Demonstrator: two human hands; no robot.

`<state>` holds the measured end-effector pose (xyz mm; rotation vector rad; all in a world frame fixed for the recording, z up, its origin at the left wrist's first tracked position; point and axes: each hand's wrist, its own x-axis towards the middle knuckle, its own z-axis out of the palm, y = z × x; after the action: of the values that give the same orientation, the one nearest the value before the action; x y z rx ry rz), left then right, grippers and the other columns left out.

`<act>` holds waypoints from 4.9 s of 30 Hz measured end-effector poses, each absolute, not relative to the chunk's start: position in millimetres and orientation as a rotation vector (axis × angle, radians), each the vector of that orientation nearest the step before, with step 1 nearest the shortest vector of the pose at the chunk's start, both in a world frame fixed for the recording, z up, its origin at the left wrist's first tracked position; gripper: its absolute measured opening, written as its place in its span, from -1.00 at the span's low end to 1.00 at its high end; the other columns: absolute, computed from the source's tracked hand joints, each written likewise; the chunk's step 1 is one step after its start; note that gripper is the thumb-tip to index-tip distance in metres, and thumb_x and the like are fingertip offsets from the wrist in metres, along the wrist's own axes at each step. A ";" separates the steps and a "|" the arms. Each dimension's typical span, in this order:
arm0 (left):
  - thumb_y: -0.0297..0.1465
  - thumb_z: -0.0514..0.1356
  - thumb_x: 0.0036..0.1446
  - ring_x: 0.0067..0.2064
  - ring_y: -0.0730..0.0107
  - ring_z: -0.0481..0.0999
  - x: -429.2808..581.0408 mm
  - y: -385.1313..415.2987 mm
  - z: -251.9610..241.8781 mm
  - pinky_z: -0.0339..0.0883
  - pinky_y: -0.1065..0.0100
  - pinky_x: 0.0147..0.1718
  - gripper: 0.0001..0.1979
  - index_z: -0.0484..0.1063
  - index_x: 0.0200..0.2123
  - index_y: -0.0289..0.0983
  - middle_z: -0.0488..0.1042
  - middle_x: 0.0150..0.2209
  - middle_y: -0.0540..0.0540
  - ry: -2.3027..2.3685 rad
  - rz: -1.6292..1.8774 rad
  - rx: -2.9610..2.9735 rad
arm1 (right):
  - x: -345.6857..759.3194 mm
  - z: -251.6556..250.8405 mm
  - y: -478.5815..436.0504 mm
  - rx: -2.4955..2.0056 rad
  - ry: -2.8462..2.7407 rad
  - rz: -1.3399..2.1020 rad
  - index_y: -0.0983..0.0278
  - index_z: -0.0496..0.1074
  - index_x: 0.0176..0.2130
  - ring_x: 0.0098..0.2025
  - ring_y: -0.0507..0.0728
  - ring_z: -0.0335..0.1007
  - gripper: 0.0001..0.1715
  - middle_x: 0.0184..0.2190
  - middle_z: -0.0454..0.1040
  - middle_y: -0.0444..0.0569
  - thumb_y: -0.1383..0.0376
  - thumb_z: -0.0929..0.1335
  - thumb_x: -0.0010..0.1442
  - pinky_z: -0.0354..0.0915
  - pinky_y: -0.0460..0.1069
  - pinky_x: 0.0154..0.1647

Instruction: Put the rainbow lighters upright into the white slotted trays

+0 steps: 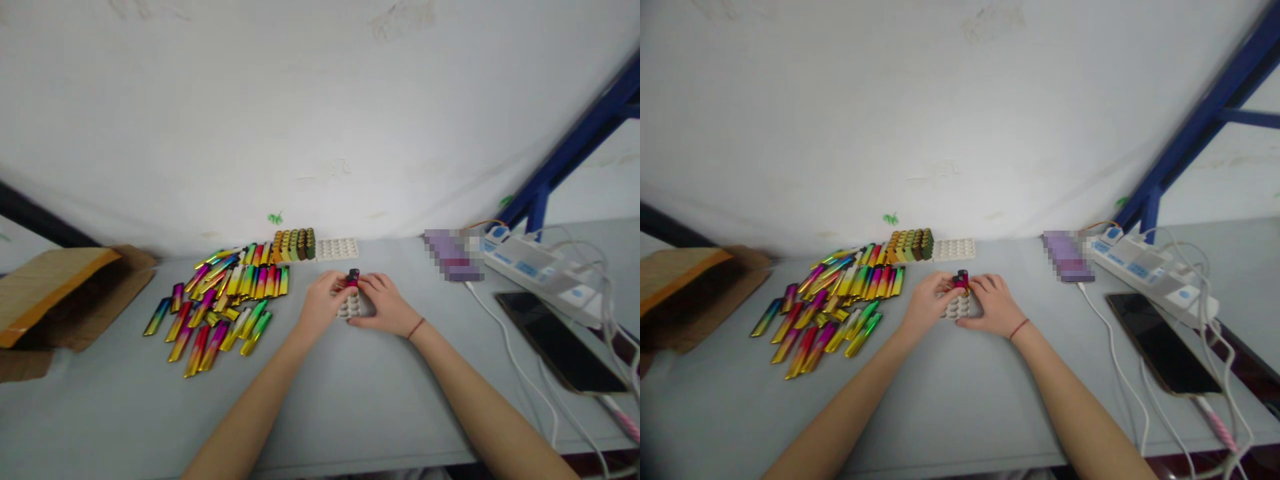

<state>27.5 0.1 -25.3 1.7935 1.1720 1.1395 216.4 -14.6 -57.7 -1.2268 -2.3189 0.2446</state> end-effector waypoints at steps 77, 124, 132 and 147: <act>-0.10 -0.02 0.16 -0.70 0.63 -0.12 -16.5 4.9 -8.0 -0.19 0.55 -0.72 -0.53 0.08 -0.70 -0.23 -0.08 -0.74 0.14 1.110 1.308 0.602 | 219.0 -60.9 -18.4 -1.224 -2.345 0.185 0.36 0.34 0.15 0.15 0.40 0.22 -0.19 0.11 0.39 0.27 -0.05 0.46 0.07 0.18 0.35 0.23; -0.30 0.13 0.26 -0.05 0.19 0.51 13.7 -20.7 -31.3 0.30 0.19 0.02 -0.73 0.55 -0.06 -0.20 0.58 -0.07 -0.15 1.055 1.085 1.892 | 216.7 -60.3 -16.6 -1.228 -2.308 0.198 0.25 0.36 0.16 0.10 0.39 0.27 -0.17 0.08 0.42 0.20 -0.07 0.48 0.03 0.23 0.35 0.16; -0.32 0.16 0.29 0.03 0.22 0.50 15.1 -27.0 -31.2 0.09 0.15 0.07 -0.74 0.54 0.00 -0.08 0.59 -0.03 -0.08 1.223 0.970 2.201 | 214.7 -58.8 -17.4 -1.229 -2.307 0.182 0.28 0.41 0.07 0.09 0.38 0.27 -0.26 0.03 0.43 0.19 -0.04 0.49 0.02 0.23 0.33 0.17; -0.39 0.14 0.30 -0.08 0.25 0.56 20.7 -25.2 -34.1 0.14 0.17 -0.05 -0.87 0.51 -0.18 -0.19 0.64 -0.16 -0.04 1.338 0.972 2.252 | 214.6 -61.2 -16.8 -1.221 -2.296 0.156 0.32 0.41 0.06 0.07 0.38 0.26 -0.25 0.02 0.43 0.21 -0.06 0.49 0.03 0.23 0.32 0.16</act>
<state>20.7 -25.2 -34.1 2.2519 1.3381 0.9716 214.6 -16.8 -61.2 -1.2205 -2.2960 0.1565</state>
